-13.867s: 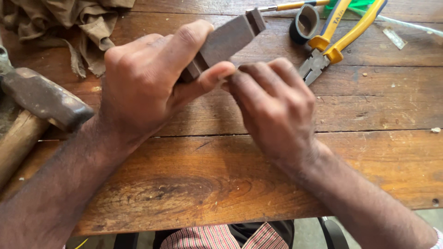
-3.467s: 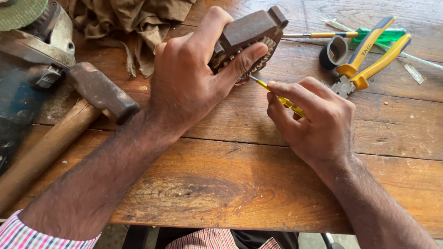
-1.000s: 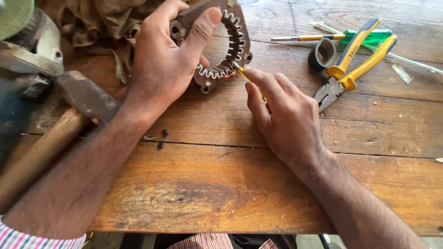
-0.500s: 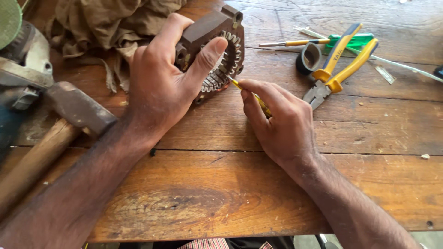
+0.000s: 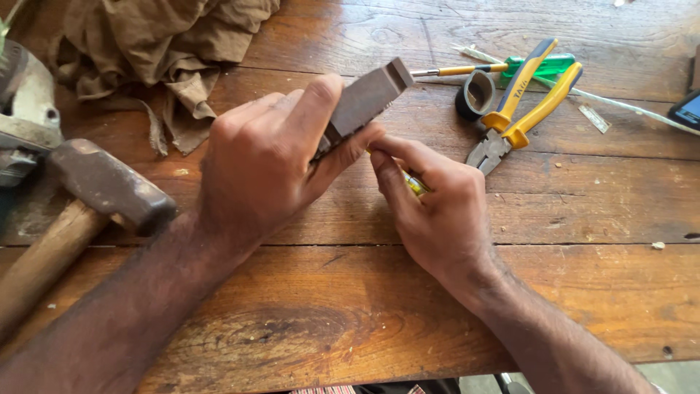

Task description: The person uses a yellow screwdriver and pliers to adjust and trim copper windings on a stator held in a bench vise. They repeatedly probe the slots, trim protruding wire ends, and reposition the component to access different areas.

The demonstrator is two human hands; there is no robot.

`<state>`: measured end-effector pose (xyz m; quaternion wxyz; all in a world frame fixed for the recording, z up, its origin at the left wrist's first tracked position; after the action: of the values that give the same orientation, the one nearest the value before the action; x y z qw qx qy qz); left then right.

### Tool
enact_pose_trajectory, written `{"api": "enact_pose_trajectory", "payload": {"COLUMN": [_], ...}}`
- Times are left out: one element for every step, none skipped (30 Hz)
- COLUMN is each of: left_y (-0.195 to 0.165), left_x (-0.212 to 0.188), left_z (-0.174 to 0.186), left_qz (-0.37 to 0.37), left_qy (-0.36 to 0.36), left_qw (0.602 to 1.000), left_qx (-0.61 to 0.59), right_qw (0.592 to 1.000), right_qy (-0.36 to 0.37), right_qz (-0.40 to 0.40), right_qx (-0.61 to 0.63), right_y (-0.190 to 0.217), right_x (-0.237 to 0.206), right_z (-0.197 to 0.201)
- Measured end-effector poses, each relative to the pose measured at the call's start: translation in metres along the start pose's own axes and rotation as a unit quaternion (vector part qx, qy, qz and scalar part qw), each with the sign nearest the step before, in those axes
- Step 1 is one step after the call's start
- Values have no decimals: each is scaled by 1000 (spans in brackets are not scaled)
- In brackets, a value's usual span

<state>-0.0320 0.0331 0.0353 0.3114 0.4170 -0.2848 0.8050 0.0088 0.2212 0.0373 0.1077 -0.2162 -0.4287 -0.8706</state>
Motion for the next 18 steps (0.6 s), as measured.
{"api": "enact_pose_trajectory", "payload": {"left_y": [-1,-2,-3,-3,-3,-2,-2,-1,0,2,3,4,5,5,6,7,8,9], "left_x": [-1,-1,-1,-1,-1,-1,-1,-1,-1,0,1,1,1,1,2,3,4,5], "left_z": [2,3,4,4,4,3,2,1,1,1,1,1,3,4,5,6,6,6], "left_qz": [-11,-22,-31,-39,-36,-34,-30,-10,9,27,37,49,61,68,76,84,95,106], "left_qy": [3,5,5,5,7,9,12,10,8,5,6,8,10,8,5,3,0,-1], "left_qw": [1000,1000,999,999,999,999,999,1000,1000,1000,999,999,998,997,996,995,993,990], "left_qx": [8,15,20,25,23,20,17,7,-1,-10,-15,-19,-23,-32,-41,-51,-71,-92], "right_qw": [999,997,993,991,988,986,984,983,981,981,981,981,981,980,980,980,979,979], "right_qy": [-4,-7,-12,-5,2,9,10,12,13,11,9,9,10,10,10,9,9,8], "right_qz": [28,57,86,95,105,115,124,133,143,147,150,153,150,147,145,147,148,148], "right_qx": [-27,-54,-80,-96,-110,-124,-126,-128,-130,-126,-123,-119,-125,-130,-136,-136,-137,-138], "right_y": [0,0,0,-1,-2,-2,-2,-2,-3,-3,-3,-3,-3,-3,-3,-3,-3,-3], "right_x": [-1,-1,-1,-2,-2,-2,-2,-1,-1,-1,0,0,0,1,1,1,1,1], "right_z": [0,0,1,1,1,1,1,1,0,0,0,0,-1,-1,-1,0,0,0]}}
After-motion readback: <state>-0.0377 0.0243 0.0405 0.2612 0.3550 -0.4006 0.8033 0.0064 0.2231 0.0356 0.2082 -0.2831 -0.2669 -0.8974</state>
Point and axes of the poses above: each hand's wrist, its own x-axis towards the middle knuckle, its own z-axis out of the back of the hand, y = z × x, the point moved 2 cm from there along x, towards the middle knuckle, and after that the axes turned 11 degrees about -y, right-handed, at the moved point
